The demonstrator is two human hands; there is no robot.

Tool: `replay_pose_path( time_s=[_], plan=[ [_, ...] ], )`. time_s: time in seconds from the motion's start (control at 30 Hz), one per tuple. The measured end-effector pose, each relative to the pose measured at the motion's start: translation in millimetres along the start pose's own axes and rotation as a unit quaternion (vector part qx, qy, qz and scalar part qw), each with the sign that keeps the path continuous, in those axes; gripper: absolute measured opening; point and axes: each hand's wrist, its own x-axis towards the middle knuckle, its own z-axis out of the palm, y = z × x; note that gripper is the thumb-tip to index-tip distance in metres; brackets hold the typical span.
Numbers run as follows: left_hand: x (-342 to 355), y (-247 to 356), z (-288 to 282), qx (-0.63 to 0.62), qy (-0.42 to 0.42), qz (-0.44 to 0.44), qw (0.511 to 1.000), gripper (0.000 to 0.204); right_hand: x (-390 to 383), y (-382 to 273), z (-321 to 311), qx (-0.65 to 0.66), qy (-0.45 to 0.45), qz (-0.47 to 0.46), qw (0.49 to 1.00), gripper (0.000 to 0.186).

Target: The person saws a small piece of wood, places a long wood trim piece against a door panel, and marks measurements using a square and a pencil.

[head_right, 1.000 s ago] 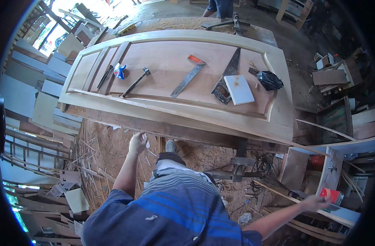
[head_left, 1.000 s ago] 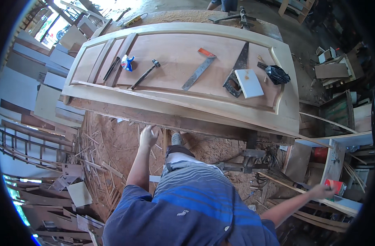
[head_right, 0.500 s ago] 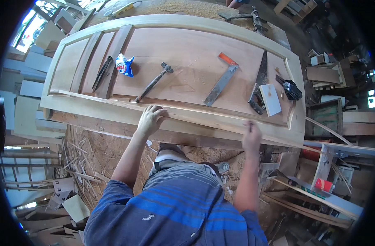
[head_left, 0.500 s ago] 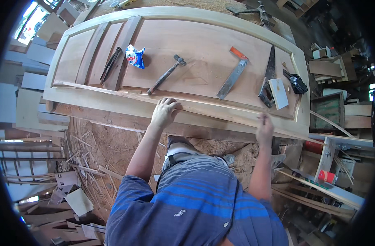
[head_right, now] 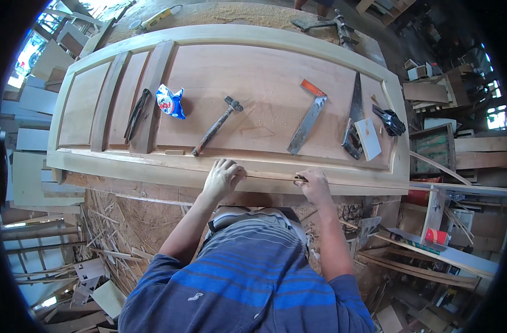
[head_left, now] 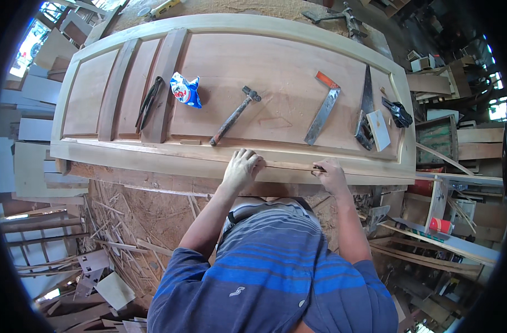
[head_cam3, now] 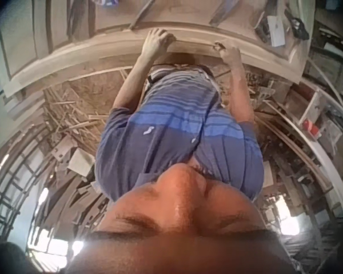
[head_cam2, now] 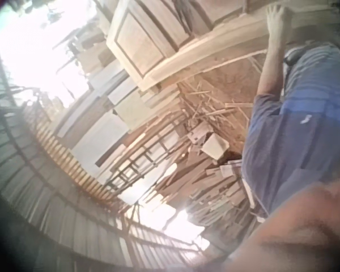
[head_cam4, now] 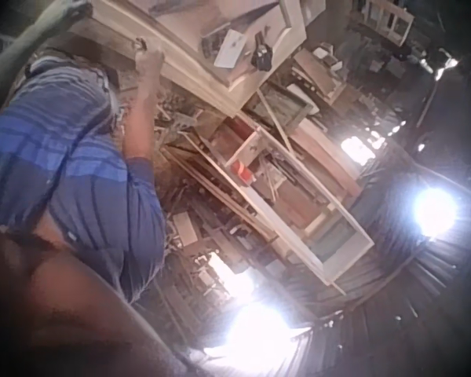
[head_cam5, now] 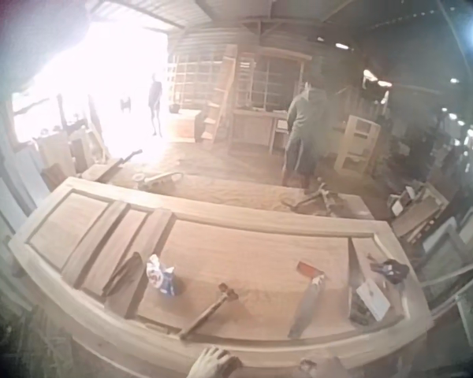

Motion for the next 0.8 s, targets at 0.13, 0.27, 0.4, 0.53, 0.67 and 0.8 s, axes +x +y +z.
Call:
replay_pose_path(
  time_s=[0.13,0.27,0.4,0.53,0.67,0.8],
  plan=[
    [2,19,12,-0.009,0.017,0.011,1.000,0.016,-4,12,-13,0.023,0.031,0.032,0.999,0.032],
    [-8,12,29,-0.001,0.006,0.014,1.000,0.018,4,23,-9,-0.044,-0.004,0.026,0.999,0.038],
    [-1,20,20,-0.019,0.001,0.010,1.000,0.017,14,15,-13,0.038,0.061,0.000,0.997,0.030],
    [3,18,19,-0.030,-0.021,0.007,0.999,0.022,36,31,-4,0.046,0.065,0.068,0.995,0.027],
    [2,14,29,-0.023,0.004,0.000,1.000,0.019,55,0,4,0.032,0.017,0.065,0.997,0.029],
    [8,17,28,-0.034,-0.008,-0.003,0.999,0.018,60,-15,28,-0.027,0.051,0.118,0.991,0.048]
  ],
)
